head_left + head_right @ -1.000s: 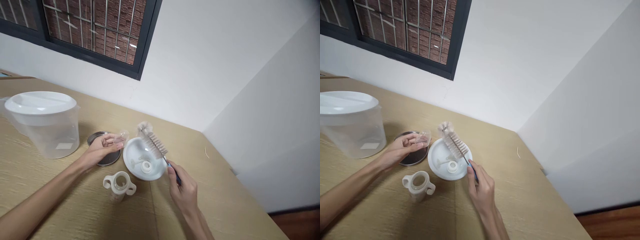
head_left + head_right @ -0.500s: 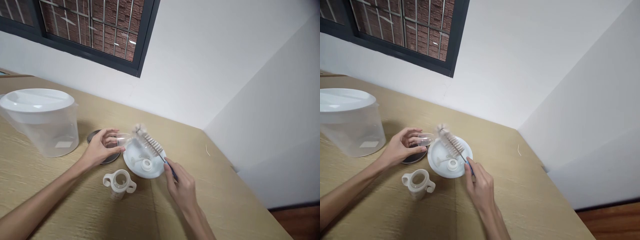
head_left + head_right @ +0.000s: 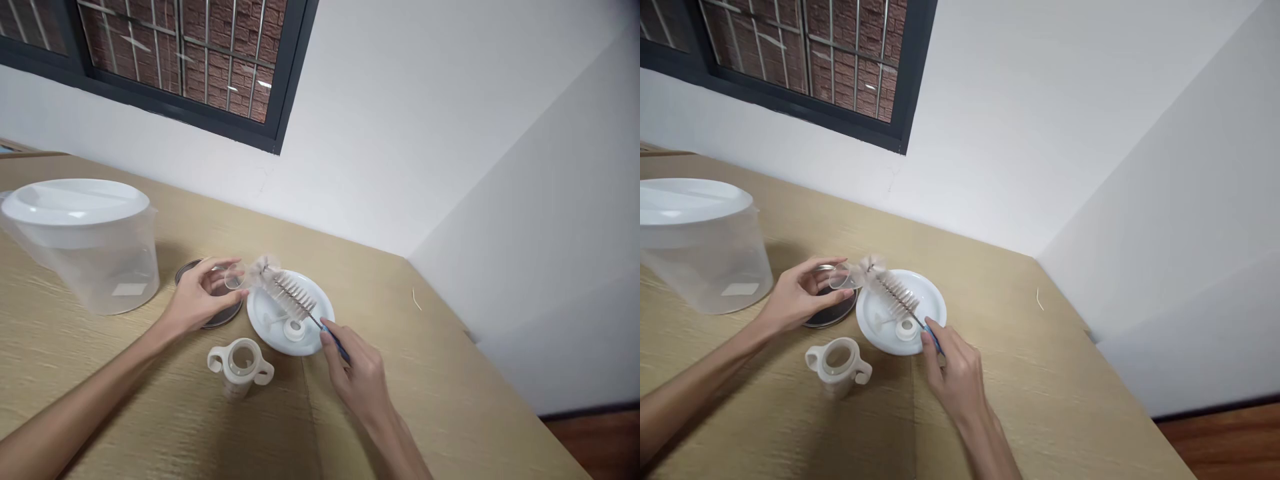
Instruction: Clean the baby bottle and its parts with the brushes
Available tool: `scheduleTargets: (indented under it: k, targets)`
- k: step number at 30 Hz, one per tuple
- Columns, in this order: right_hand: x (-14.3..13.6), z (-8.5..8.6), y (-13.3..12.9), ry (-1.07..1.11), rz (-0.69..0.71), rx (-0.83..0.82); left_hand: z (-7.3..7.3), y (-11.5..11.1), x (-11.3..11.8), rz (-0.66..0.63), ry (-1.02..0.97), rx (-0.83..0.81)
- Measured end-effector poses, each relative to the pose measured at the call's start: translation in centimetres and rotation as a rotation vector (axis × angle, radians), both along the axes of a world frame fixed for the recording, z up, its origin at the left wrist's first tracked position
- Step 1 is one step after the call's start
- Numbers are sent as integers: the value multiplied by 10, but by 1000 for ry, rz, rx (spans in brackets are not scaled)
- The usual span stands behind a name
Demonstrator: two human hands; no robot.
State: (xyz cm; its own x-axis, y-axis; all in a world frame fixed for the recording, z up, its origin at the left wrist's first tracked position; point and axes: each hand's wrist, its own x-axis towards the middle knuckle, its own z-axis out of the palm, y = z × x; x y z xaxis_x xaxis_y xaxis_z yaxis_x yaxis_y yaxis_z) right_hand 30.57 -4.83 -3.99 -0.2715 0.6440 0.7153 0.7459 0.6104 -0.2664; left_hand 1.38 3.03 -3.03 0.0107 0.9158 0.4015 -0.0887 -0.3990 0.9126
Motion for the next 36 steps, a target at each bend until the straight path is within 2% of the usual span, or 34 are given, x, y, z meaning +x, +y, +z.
scheduleTargets:
  k: [6,11,16,19,23,29,33,36]
  targets:
    - [6,0,3,40,-94,26,0,0,-1,27,54,-1]
    - [2,6,-1,93,-26,22,-5,5,-8,74,243,66]
    - [-1,7,-4,104,-6,-20,1,2,-14,141,532,247]
    - [0,6,-4,89,-20,-39,3,2,-17,138,592,302]
    - [3,6,-3,51,-16,-94,3,5,-21,162,624,276]
    - [9,12,-2,87,0,-213,10,5,-26,43,571,340]
    - [13,16,-3,102,31,-248,14,2,-22,-32,535,394]
    - [15,17,-3,104,51,-259,18,-3,-16,-71,551,373]
